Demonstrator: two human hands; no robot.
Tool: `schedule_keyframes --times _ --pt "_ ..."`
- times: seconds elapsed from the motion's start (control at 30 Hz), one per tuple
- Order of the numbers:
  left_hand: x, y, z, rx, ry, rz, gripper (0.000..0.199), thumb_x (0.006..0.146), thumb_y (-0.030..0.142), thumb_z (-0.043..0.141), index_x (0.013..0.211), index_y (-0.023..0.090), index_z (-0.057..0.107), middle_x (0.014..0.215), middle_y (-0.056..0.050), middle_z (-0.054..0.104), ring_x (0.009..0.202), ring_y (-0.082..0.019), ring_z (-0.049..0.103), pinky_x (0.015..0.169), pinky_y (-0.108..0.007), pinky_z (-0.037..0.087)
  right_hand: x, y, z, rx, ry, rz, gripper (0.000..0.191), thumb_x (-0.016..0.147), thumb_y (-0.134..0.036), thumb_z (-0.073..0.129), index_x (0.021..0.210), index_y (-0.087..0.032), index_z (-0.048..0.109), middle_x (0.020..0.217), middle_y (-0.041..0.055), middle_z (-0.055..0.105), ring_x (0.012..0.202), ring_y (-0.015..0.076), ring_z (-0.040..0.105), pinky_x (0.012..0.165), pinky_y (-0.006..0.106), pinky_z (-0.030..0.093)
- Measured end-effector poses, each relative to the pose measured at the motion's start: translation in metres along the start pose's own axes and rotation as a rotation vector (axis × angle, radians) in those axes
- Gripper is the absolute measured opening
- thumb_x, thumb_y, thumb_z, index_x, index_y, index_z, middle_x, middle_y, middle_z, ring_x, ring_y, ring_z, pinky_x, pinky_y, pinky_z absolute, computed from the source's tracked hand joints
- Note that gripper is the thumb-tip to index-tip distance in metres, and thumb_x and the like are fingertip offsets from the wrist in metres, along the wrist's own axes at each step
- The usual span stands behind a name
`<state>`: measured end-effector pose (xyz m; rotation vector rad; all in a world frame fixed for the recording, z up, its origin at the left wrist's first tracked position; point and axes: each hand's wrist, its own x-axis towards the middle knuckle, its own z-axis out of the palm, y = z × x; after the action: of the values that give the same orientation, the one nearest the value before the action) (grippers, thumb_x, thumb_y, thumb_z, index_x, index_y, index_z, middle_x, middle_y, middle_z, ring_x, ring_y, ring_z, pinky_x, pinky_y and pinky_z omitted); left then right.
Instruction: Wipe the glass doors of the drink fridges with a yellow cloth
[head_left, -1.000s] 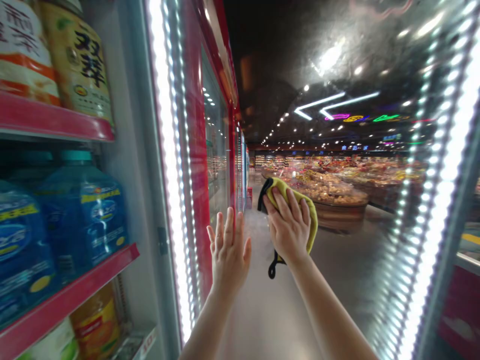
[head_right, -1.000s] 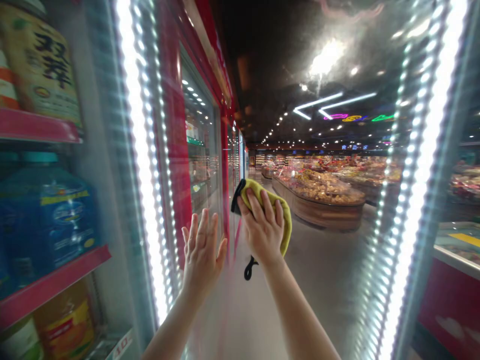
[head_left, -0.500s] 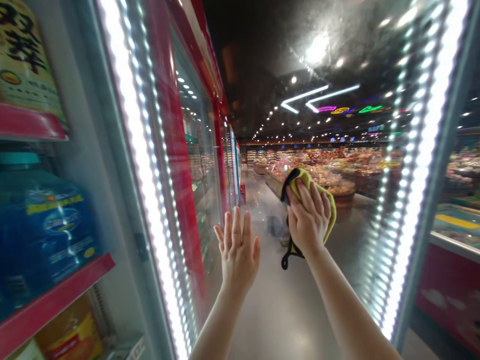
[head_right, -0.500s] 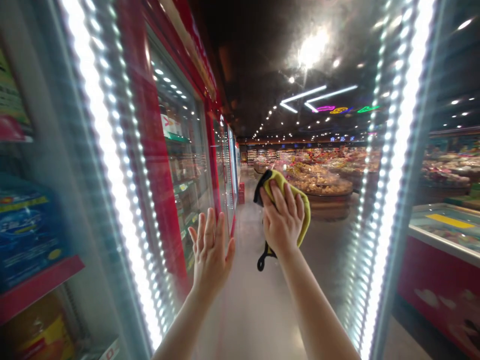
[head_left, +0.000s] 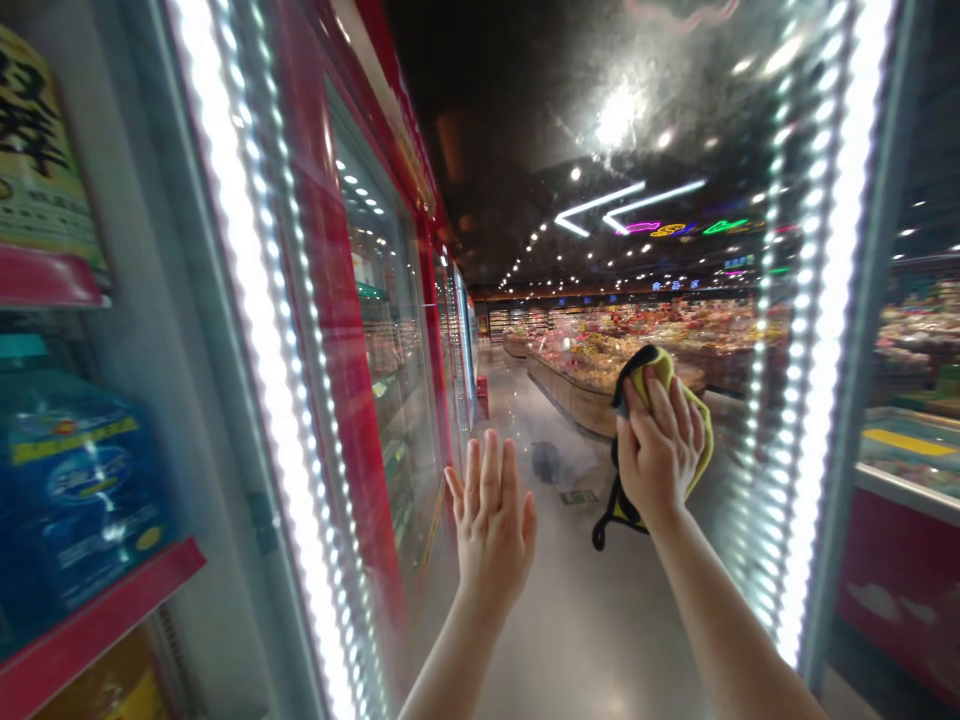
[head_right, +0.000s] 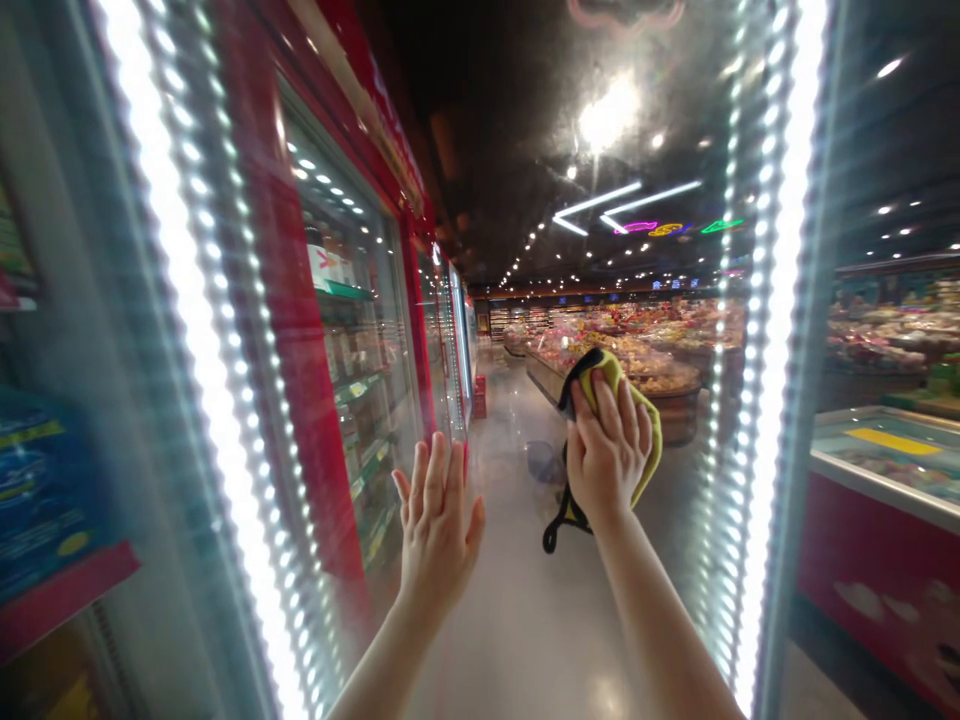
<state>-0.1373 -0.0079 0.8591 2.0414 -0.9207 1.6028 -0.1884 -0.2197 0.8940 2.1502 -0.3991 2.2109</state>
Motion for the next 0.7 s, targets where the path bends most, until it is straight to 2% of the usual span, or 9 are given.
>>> schedule_keyframes --times 0.1,0.2,0.3,0.37,0.43,0.5,0.57,0.63,0.7 --pt "-0.001 0.008 0.003 -0.006 -0.008 0.021 0.073 0.099 0.021 0.051 0.163 0.016 0.017 0.165 -0.013 0.033 0.158 -0.026 0.014 0.130 -0.050 0.008 0.002 0.036 0.001 -0.001 0.078 0.110 0.044 0.102 -0.037 0.046 0.140 -0.024 0.062 0.147 0.0131 0.060 0.142 0.0341 0.047 0.114 0.056 0.037" --pt "-0.003 0.013 0.006 -0.017 -0.021 0.034 0.074 0.098 0.020 0.052 0.163 0.015 0.017 0.165 -0.013 0.035 0.158 -0.025 0.015 0.130 -0.049 0.008 -0.026 0.043 -0.002 -0.024 0.151 0.233 0.044 0.102 -0.037 0.046 0.140 -0.023 0.062 0.147 0.0157 0.059 0.141 0.0364 0.048 0.112 0.061 0.037" --pt "-0.003 0.020 0.010 -0.032 -0.037 0.061 0.074 0.097 0.017 0.051 0.163 0.015 0.016 0.164 -0.013 0.037 0.157 -0.025 0.020 0.130 -0.048 0.010 -0.047 0.029 -0.005 -0.022 0.110 0.159 0.039 0.101 -0.033 0.048 0.135 -0.024 0.065 0.146 0.0138 0.060 0.141 0.0362 0.048 0.112 0.062 0.037" --pt "-0.001 0.025 0.012 -0.034 -0.049 0.081 0.073 0.097 0.017 0.050 0.163 0.015 0.017 0.163 -0.013 0.037 0.157 -0.024 0.021 0.130 -0.047 0.010 -0.040 0.027 -0.005 -0.008 0.036 0.030 0.037 0.101 -0.033 0.050 0.132 -0.025 0.067 0.147 0.0117 0.060 0.143 0.0352 0.047 0.114 0.059 0.037" --pt "0.001 0.030 0.014 -0.027 -0.053 0.091 0.073 0.097 0.017 0.050 0.163 0.014 0.019 0.164 -0.013 0.037 0.157 -0.024 0.020 0.130 -0.047 0.009 -0.022 0.040 -0.004 0.010 0.027 -0.039 0.037 0.100 -0.033 0.052 0.133 -0.025 0.067 0.148 0.0109 0.060 0.143 0.0338 0.047 0.116 0.057 0.037" --pt "0.002 0.034 0.015 -0.020 -0.054 0.092 0.072 0.097 0.018 0.050 0.162 0.013 0.020 0.164 -0.013 0.036 0.158 -0.024 0.019 0.130 -0.046 0.008 -0.005 0.063 -0.003 0.027 0.079 -0.005 0.040 0.100 -0.034 0.053 0.136 -0.023 0.065 0.148 0.0124 0.059 0.143 0.0334 0.048 0.116 0.056 0.037" --pt "0.002 0.037 0.015 -0.027 -0.057 0.092 0.072 0.097 0.021 0.050 0.162 0.013 0.021 0.164 -0.013 0.035 0.158 -0.024 0.019 0.130 -0.044 0.009 -0.003 0.084 -0.003 0.042 0.133 0.076 0.043 0.101 -0.036 0.051 0.139 -0.021 0.062 0.150 0.0143 0.057 0.142 0.0346 0.049 0.116 0.058 0.037" --pt "0.000 0.039 0.016 -0.045 -0.063 0.095 0.070 0.098 0.022 0.050 0.162 0.014 0.022 0.164 -0.012 0.036 0.158 -0.023 0.018 0.130 -0.043 0.009 -0.017 0.091 -0.004 0.039 0.175 0.149 0.044 0.101 -0.035 0.050 0.141 -0.021 0.061 0.150 0.0150 0.056 0.142 0.0361 0.048 0.115 0.061 0.037" --pt "-0.002 0.040 0.018 -0.067 -0.065 0.107 0.069 0.098 0.022 0.049 0.162 0.015 0.023 0.164 -0.011 0.037 0.158 -0.022 0.019 0.130 -0.043 0.008 -0.038 0.084 -0.006 0.016 0.205 0.165 0.043 0.101 -0.032 0.052 0.142 -0.023 0.060 0.149 0.0142 0.058 0.143 0.0369 0.047 0.114 0.062 0.038"
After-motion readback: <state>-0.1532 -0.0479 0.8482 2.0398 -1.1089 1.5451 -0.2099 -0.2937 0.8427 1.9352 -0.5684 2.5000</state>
